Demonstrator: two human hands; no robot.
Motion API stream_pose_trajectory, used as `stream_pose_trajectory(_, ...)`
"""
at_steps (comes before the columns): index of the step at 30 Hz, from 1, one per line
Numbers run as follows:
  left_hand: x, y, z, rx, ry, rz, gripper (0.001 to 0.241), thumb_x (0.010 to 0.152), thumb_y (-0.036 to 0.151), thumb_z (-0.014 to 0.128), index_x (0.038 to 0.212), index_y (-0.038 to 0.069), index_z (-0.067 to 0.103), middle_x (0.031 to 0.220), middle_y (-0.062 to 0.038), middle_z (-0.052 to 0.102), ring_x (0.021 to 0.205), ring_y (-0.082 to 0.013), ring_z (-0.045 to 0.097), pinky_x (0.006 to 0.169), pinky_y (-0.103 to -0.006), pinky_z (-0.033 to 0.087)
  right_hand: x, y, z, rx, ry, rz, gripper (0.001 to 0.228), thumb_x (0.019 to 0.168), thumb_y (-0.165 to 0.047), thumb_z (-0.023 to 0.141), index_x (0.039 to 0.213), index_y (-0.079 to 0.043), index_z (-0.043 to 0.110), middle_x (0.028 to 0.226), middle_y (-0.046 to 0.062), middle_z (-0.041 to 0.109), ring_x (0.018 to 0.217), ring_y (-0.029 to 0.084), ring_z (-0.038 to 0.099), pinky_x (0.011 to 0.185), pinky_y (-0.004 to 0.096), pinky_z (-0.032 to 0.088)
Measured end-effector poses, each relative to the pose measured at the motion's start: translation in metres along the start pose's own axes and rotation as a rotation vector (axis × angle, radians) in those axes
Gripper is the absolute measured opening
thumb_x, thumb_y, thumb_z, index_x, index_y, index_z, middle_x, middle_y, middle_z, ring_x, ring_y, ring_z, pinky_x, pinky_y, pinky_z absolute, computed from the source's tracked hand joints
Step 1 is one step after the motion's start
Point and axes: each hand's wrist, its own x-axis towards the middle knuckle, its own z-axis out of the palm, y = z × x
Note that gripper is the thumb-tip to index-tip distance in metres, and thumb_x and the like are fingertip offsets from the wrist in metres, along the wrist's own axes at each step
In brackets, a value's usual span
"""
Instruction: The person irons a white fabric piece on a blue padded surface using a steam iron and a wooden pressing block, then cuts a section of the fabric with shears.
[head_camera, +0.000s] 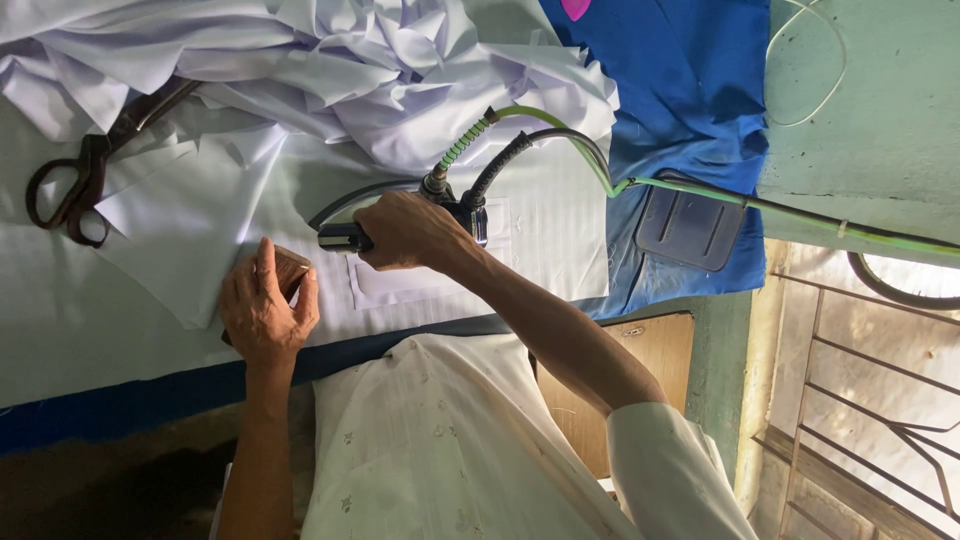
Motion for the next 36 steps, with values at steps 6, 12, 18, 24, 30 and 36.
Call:
stream_pose_trajectory(6, 0.0013, 0.0003, 0.0004, -0.009, 0.021, 0.002, 0.059, 0.096, 0.043, 0.073, 0.135, -0.001, 0.068, 0.103, -0.018, 0.064, 0.088, -0.0344, 0.068, 0.074, -0.0442, 0.056, 0.0004, 0.0001, -0.0009, 0.027, -0.007, 0.012, 0.030, 0.077, -0.040, 0.071, 0.071, -0.012, 0.065, 0.060, 0.011, 0.067, 0.065, 0.032, 0.073, 0.065, 0.043, 0.059)
stream_pose_trajectory(12, 0.0010, -0.0008, 0.0008, -0.005, 0.037, 0.012, 0.059, 0.094, 0.042, 0.073, 0.135, 0.000, 0.067, 0.102, -0.018, 0.063, 0.089, -0.0351, 0.068, 0.072, -0.0451, 0.056, -0.0006, 0.0000, -0.0035, 0.006, 0.002, -0.019, 0.027, 0.080, -0.039, 0.070, 0.072, -0.013, 0.064, 0.059, 0.010, 0.066, 0.063, 0.032, 0.073, 0.064, 0.042, 0.058)
stream_pose_trajectory(18, 0.0016, -0.0007, 0.0025, -0.012, 0.041, 0.014, 0.059, 0.094, 0.042, 0.072, 0.135, 0.000, 0.067, 0.102, -0.017, 0.063, 0.088, -0.0339, 0.067, 0.072, -0.0446, 0.056, -0.0005, 0.0013, -0.0030, 0.040, 0.005, -0.011, 0.028, 0.080, -0.039, 0.072, 0.072, -0.013, 0.064, 0.058, 0.009, 0.065, 0.063, 0.032, 0.073, 0.063, 0.042, 0.058)
stream_pose_trajectory(24, 0.0028, -0.0013, 0.0016, -0.010, 0.044, 0.014, 0.059, 0.093, 0.040, 0.074, 0.135, 0.000, 0.066, 0.102, -0.017, 0.063, 0.088, -0.0331, 0.067, 0.072, -0.0440, 0.056, 0.0011, 0.0017, -0.0025, 0.035, -0.006, 0.007, 0.027, 0.080, -0.039, 0.072, 0.074, -0.014, 0.064, 0.060, 0.009, 0.066, 0.066, 0.033, 0.073, 0.066, 0.044, 0.058)
stream_pose_trajectory(30, 0.0005, -0.0033, 0.0029, -0.024, 0.036, 0.015, 0.060, 0.092, 0.041, 0.074, 0.136, 0.000, 0.065, 0.102, -0.018, 0.064, 0.087, -0.0340, 0.068, 0.075, -0.0449, 0.057, -0.0001, 0.0011, -0.0039, 0.038, -0.008, 0.001, 0.026, 0.080, -0.039, 0.072, 0.076, -0.013, 0.066, 0.062, 0.010, 0.068, 0.068, 0.034, 0.074, 0.066, 0.044, 0.059)
stream_pose_trajectory(36, -0.0020, -0.0036, 0.0035, -0.017, 0.031, -0.005, 0.060, 0.092, 0.042, 0.074, 0.135, 0.000, 0.066, 0.102, -0.019, 0.065, 0.087, -0.0341, 0.068, 0.074, -0.0453, 0.057, 0.0008, -0.0015, -0.0048, 0.036, -0.043, 0.047, 0.025, 0.081, -0.040, 0.071, 0.078, -0.015, 0.068, 0.064, 0.009, 0.069, 0.071, 0.033, 0.074, 0.067, 0.043, 0.059)
